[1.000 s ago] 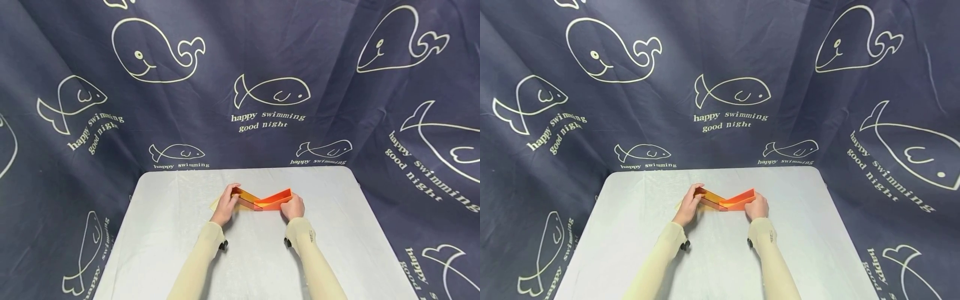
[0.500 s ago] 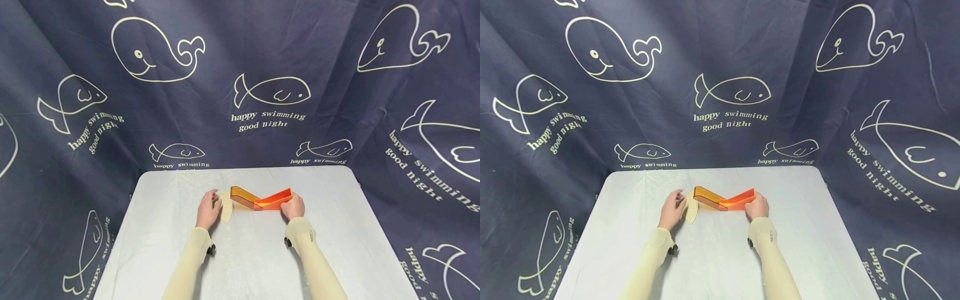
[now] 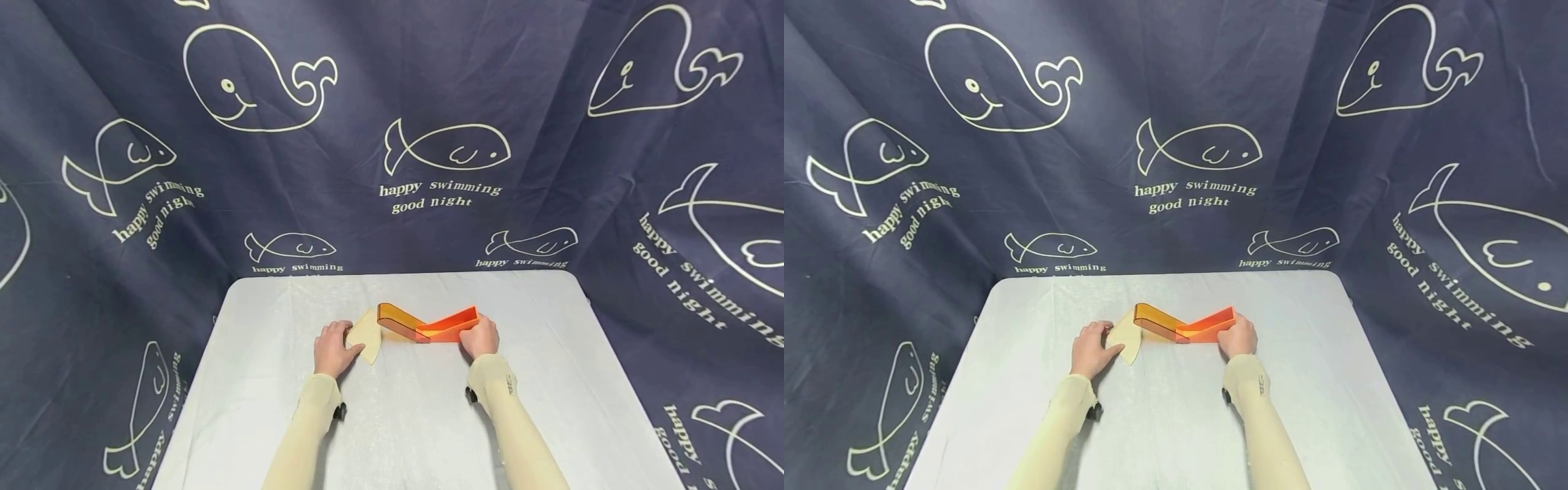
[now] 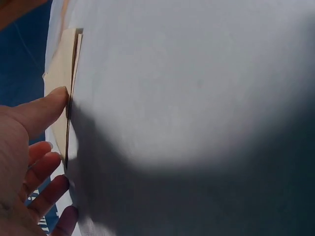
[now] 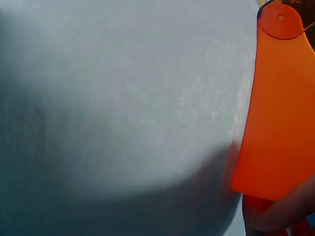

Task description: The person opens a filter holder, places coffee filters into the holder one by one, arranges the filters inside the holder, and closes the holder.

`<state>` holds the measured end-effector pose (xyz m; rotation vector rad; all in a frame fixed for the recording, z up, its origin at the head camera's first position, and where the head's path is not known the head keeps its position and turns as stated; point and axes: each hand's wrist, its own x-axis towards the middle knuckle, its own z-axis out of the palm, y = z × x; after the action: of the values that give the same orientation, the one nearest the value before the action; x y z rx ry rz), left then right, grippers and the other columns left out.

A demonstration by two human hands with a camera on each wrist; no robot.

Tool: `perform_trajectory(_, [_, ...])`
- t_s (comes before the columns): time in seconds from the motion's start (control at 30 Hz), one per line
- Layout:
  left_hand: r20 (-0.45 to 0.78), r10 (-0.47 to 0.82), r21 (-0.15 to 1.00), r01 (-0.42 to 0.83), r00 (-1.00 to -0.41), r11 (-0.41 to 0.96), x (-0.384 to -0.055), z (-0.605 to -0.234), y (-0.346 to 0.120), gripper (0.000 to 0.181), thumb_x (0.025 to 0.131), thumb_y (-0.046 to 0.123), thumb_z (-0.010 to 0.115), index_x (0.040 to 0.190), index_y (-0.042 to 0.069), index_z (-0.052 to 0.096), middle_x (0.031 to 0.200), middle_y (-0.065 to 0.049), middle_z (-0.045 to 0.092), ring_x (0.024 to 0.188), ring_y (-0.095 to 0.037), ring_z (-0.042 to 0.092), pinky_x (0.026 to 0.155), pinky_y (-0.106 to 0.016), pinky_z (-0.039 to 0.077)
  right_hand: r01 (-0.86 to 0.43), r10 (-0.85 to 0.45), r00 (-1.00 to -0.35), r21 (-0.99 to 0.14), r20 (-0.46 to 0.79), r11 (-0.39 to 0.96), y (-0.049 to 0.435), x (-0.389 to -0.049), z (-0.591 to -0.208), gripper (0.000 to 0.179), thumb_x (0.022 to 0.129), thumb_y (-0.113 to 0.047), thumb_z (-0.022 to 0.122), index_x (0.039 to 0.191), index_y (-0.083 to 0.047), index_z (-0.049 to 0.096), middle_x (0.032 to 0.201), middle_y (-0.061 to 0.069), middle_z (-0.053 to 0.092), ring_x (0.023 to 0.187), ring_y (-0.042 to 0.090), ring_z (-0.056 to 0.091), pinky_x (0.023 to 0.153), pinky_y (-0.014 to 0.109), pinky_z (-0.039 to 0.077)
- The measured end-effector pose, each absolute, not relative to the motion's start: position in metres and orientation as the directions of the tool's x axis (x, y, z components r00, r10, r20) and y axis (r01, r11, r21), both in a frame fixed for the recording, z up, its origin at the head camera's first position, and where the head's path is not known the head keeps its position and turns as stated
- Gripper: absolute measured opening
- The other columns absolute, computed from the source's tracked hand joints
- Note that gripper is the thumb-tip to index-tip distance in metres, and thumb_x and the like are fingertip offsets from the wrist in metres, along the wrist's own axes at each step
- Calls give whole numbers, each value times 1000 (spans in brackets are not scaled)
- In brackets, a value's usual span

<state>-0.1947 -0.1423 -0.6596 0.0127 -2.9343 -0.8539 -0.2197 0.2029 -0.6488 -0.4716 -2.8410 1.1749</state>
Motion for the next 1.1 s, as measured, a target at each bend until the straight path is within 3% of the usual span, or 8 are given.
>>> perform_trajectory(0.17, [88,-33,521,17,-996,853,-194,-662,-143,57,77,33,92,124,9,69,106,-7,66,99,-27,57,86,-49,46,266,287,-954,-697,-89,666,203,-220,-648,42,78,4,57,118,6,69,113,26,73,106,42,68,99,56,52])
perform_trajectory(0.33, [77,-48,578,6,-996,816,-194,-662,-143,53,76,28,93,120,9,70,98,-5,65,93,-25,54,86,-48,43,266,290,-953,-697,-86,666,203,-220,-649,41,77,4,57,117,5,70,111,25,74,104,42,69,97,56,52])
perform_trajectory(0.6, [29,-84,600,-50,-996,799,-198,-665,-145,52,76,26,94,117,7,68,111,-11,65,105,-31,59,95,-51,45,272,293,-952,-697,-92,663,203,-221,-653,42,79,5,58,120,6,68,114,25,73,105,42,69,99,56,52])
perform_trajectory(0.97, [0,-106,607,-84,-994,791,-202,-662,-142,48,73,23,96,99,14,57,98,-3,60,93,-25,54,85,-48,42,277,300,-949,-704,-96,654,206,-220,-655,40,80,6,59,119,6,68,113,25,73,104,41,69,98,56,53])
perform_trajectory(1.1, [64,-91,600,-35,-994,799,-200,-663,-143,39,79,22,91,96,13,57,96,-4,60,88,-25,54,80,-49,43,269,292,-952,-702,-91,659,206,-221,-655,41,79,6,58,119,5,68,113,25,73,104,41,69,98,56,53])
